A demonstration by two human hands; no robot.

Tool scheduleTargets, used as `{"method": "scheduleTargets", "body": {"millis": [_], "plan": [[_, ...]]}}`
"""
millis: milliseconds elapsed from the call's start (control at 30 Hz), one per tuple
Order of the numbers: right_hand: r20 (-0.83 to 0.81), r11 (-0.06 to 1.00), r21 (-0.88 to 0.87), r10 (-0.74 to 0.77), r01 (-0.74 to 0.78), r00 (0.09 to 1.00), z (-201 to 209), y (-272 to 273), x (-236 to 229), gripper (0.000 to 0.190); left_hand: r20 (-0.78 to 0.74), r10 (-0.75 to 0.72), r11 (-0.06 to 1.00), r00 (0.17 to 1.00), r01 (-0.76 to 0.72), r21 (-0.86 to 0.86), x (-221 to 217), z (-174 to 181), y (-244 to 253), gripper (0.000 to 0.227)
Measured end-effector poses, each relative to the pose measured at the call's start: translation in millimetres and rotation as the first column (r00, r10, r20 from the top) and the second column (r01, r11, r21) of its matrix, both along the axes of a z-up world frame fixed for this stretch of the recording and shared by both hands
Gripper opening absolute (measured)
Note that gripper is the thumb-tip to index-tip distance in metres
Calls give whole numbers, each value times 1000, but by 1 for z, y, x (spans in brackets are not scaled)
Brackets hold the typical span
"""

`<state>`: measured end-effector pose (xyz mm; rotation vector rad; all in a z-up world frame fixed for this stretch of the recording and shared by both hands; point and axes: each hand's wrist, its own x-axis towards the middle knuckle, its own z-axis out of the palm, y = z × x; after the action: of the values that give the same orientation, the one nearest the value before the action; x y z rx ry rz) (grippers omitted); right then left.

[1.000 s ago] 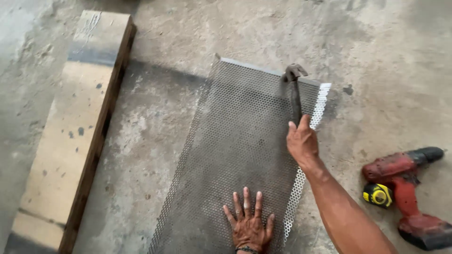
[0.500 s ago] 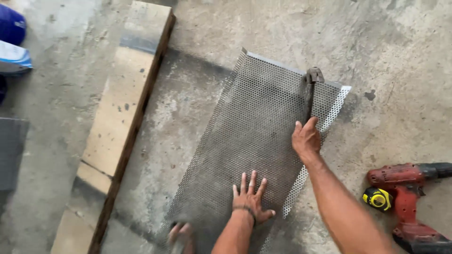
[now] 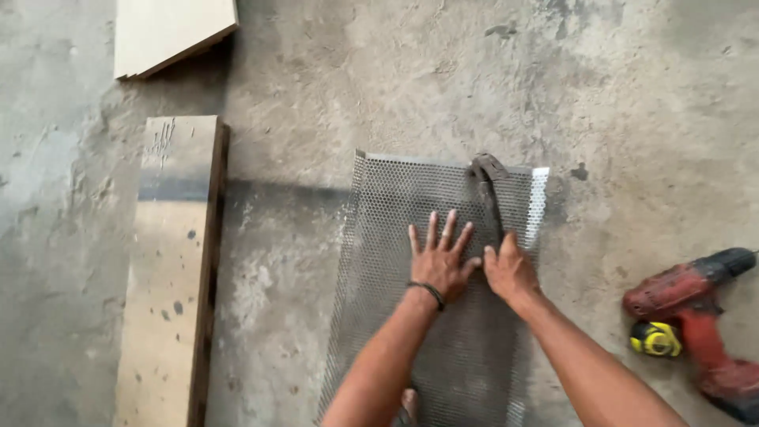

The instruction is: Flattening a perforated metal mesh sheet by striking it with a hammer on a concrete floor

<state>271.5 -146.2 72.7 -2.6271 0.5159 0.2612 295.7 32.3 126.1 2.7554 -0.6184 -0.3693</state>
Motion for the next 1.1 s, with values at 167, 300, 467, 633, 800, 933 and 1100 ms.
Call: {"method": "scheduleTargets", "body": {"millis": [167, 300, 467, 633, 800, 933, 1100], "plan": [[43, 971, 121, -211, 204, 977, 26, 32, -5, 57, -5, -3, 1000, 1000, 3, -22, 6, -34, -1, 76], [135, 932, 205, -329, 299, 935, 67, 58, -1, 50, 20, 0, 997, 1000, 1, -72, 5, -44, -1, 78], [147, 949, 95, -313, 302, 938, 29, 37, 3, 54, 19, 11, 994, 1000, -9, -107, 3, -51, -2, 79], [117, 951, 73, -309, 302, 944, 39, 51, 12, 55, 34, 20, 991, 999, -15, -136, 2, -56, -2, 80], [195, 948, 143, -307, 283, 931, 48, 62, 13, 46, 80, 40, 988, 996, -28, -150, 1, -55, -1, 79], [224, 944, 181, -312, 275, 923, 53, 61, 14, 46, 84, 41, 987, 996, -28, -158, 3, -57, -2, 79], [225, 948, 129, -315, 292, 922, 59, 65, 10, 47, 88, 41, 991, 995, -30, -132, 3, -63, -4, 79]]}}
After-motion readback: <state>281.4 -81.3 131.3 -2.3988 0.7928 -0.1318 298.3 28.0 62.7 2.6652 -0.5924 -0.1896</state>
